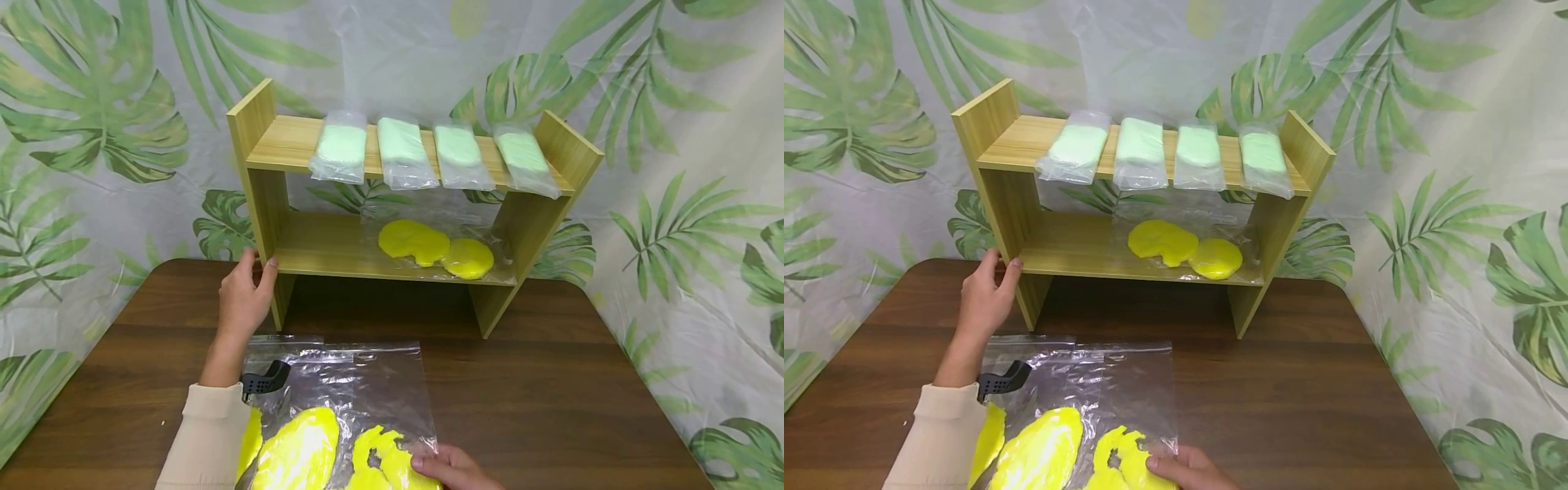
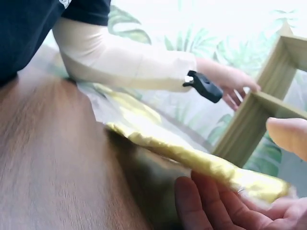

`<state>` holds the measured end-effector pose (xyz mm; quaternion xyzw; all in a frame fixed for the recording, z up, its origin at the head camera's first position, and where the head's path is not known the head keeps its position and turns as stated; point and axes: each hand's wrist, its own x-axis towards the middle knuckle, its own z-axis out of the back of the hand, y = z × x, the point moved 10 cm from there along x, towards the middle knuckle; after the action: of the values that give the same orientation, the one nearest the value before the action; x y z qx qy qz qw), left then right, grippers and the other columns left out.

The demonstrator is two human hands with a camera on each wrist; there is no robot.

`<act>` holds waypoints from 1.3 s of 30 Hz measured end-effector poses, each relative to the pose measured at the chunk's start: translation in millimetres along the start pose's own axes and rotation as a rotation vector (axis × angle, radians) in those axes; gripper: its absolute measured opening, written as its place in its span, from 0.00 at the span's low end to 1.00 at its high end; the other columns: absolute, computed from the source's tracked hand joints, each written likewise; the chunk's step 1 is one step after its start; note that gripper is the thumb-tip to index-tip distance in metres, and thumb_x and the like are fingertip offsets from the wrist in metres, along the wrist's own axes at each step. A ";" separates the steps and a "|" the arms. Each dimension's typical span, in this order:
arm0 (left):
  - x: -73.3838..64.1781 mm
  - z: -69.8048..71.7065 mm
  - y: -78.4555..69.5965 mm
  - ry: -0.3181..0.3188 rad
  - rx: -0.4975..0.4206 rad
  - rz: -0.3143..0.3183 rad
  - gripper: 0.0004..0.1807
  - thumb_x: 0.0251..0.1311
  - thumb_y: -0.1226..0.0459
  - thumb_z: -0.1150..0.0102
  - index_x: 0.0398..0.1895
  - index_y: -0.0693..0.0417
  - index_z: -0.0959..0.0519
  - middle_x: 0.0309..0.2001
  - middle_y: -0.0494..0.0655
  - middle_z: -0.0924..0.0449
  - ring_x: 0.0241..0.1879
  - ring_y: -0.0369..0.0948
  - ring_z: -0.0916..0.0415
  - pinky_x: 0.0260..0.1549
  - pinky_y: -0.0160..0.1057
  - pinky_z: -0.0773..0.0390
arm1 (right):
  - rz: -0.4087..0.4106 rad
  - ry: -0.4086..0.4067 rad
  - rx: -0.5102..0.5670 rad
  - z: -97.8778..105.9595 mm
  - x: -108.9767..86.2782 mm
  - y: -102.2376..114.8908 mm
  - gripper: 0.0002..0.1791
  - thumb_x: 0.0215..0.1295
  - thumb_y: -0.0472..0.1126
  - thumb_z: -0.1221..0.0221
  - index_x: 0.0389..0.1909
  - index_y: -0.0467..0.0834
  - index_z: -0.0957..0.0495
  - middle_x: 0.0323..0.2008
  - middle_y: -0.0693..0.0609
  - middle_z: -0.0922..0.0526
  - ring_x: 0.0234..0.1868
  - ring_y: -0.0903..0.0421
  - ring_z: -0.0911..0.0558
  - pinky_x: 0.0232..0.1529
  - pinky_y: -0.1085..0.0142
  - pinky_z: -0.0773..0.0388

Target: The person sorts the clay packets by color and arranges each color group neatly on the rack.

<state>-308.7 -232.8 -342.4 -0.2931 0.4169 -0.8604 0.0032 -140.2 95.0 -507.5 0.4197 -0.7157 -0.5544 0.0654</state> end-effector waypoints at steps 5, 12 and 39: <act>-0.6 0.2 0.4 0.003 -0.006 -0.002 0.19 0.72 0.53 0.56 0.50 0.61 0.28 0.40 0.61 0.18 0.40 0.56 0.21 0.38 0.56 0.29 | -0.045 0.021 -0.019 -1.7 -3.5 -1.7 0.25 0.69 0.45 0.43 0.61 0.34 0.31 0.50 0.43 0.18 0.46 0.55 0.16 0.50 0.62 0.23; -2.4 2.5 1.1 0.001 -0.001 0.005 0.19 0.72 0.53 0.56 0.49 0.61 0.29 0.38 0.61 0.18 0.38 0.56 0.21 0.38 0.57 0.30 | -0.050 -0.009 0.016 -1.3 -5.0 0.7 0.30 0.69 0.42 0.44 0.68 0.36 0.39 0.52 0.45 0.20 0.49 0.52 0.18 0.54 0.58 0.26; -0.6 0.9 -1.7 0.001 0.006 -0.007 0.20 0.72 0.53 0.56 0.50 0.62 0.29 0.41 0.62 0.19 0.40 0.57 0.22 0.40 0.58 0.30 | 0.202 0.048 0.296 11.9 -10.6 37.1 0.24 0.74 0.31 0.58 0.68 0.39 0.46 0.59 0.41 0.27 0.59 0.42 0.25 0.56 0.44 0.32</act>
<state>-307.3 -232.2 -341.1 -0.2942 0.4133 -0.8618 0.0010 -159.7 112.1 -476.6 0.3638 -0.8263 -0.4233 0.0754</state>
